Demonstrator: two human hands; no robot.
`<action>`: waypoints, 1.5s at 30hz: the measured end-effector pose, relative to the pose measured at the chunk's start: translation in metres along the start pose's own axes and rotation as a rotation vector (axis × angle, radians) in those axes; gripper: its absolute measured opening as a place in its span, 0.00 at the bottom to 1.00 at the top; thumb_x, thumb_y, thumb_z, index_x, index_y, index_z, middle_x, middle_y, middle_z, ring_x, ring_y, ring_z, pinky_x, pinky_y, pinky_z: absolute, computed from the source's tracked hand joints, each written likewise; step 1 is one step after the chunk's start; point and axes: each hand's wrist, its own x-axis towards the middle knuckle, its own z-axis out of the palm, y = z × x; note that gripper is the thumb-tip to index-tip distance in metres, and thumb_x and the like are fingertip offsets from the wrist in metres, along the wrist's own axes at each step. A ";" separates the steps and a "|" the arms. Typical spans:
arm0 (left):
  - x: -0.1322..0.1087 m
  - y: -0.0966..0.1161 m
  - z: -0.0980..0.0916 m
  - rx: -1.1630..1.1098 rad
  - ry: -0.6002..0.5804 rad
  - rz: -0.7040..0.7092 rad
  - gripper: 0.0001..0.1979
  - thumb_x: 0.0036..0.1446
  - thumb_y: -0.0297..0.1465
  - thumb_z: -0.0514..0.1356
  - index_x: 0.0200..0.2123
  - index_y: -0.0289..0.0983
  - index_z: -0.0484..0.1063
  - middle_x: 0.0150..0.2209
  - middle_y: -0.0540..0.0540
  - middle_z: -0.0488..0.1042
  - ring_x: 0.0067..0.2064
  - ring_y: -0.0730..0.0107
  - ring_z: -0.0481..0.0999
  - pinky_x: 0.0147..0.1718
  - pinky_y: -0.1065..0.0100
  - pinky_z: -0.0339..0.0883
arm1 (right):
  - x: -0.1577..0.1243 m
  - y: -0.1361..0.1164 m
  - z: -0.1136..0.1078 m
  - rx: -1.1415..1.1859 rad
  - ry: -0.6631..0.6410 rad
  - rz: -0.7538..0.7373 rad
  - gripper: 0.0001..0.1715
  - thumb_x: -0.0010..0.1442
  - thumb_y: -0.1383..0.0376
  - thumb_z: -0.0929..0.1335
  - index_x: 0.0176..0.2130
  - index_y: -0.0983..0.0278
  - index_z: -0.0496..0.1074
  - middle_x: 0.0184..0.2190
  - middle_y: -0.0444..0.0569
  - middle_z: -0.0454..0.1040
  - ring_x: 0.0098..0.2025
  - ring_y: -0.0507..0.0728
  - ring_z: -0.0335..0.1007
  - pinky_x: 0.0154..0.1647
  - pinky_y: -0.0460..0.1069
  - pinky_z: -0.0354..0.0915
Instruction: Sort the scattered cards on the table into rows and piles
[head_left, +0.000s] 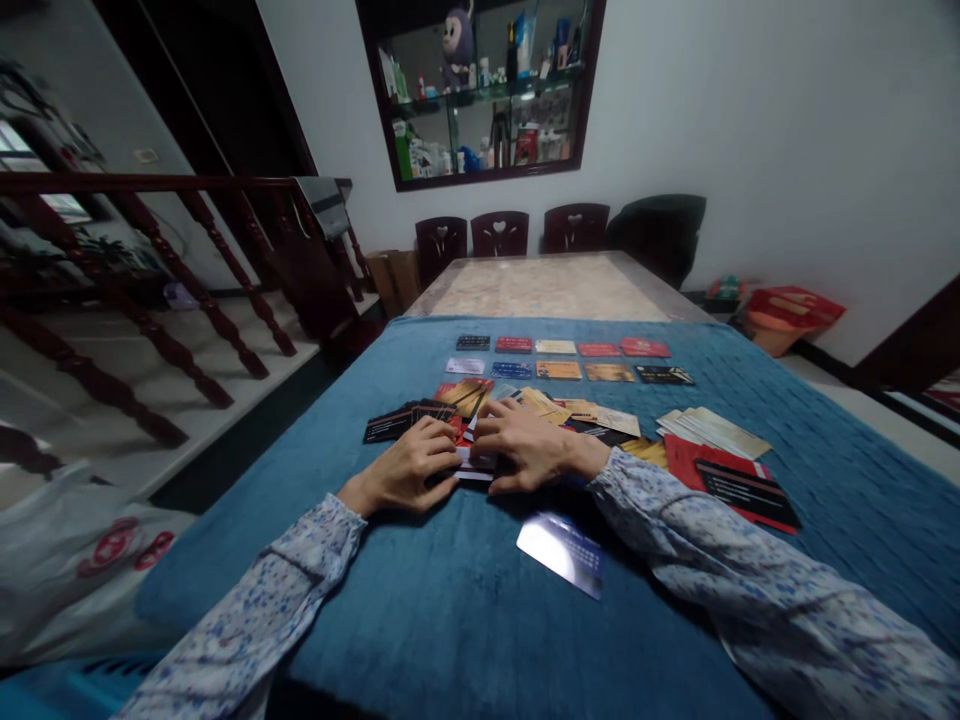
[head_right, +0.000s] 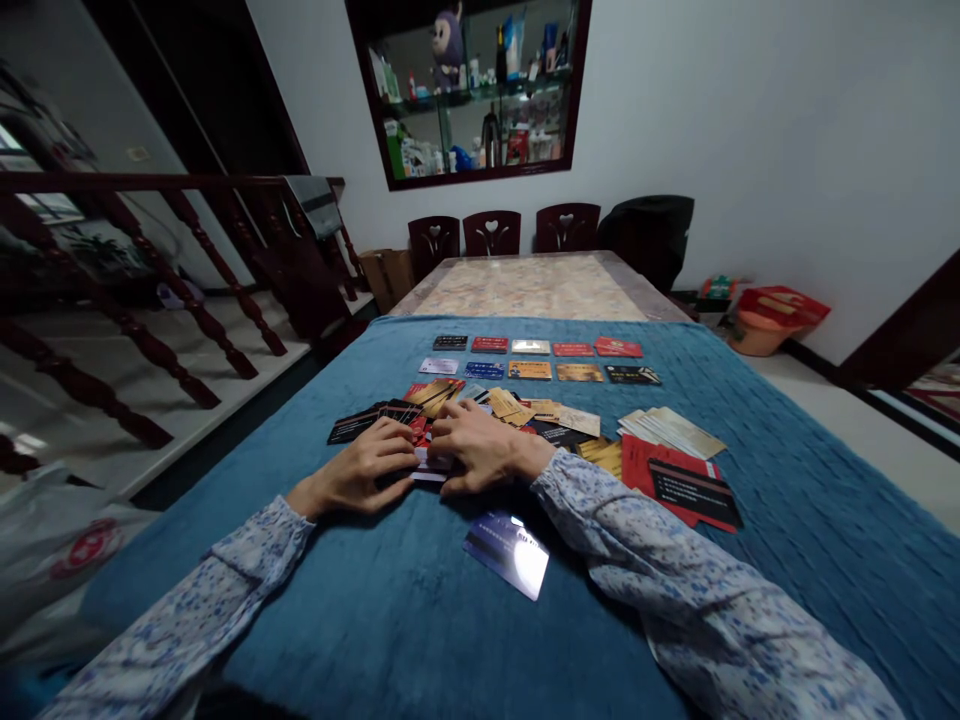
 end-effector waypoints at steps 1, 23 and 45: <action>0.000 0.000 0.000 0.011 0.014 0.012 0.08 0.62 0.26 0.60 0.43 0.38 0.79 0.39 0.41 0.82 0.48 0.56 0.77 0.50 0.52 0.72 | 0.000 0.001 0.000 0.002 -0.002 -0.005 0.20 0.58 0.56 0.73 0.48 0.62 0.79 0.46 0.54 0.78 0.51 0.64 0.62 0.48 0.58 0.55; -0.001 -0.027 0.023 -0.012 0.360 -0.235 0.17 0.67 0.25 0.58 0.56 0.38 0.76 0.43 0.41 0.83 0.45 0.62 0.78 0.44 0.58 0.75 | -0.003 0.022 0.010 0.053 0.341 0.242 0.10 0.63 0.68 0.67 0.42 0.64 0.78 0.40 0.56 0.79 0.45 0.61 0.69 0.48 0.55 0.60; 0.020 -0.046 0.035 0.015 0.197 -0.443 0.23 0.64 0.25 0.55 0.60 0.41 0.76 0.42 0.42 0.79 0.43 0.59 0.72 0.45 0.58 0.65 | -0.006 0.026 0.018 -0.107 0.316 0.557 0.23 0.65 0.68 0.66 0.59 0.65 0.69 0.44 0.58 0.79 0.47 0.63 0.70 0.49 0.54 0.60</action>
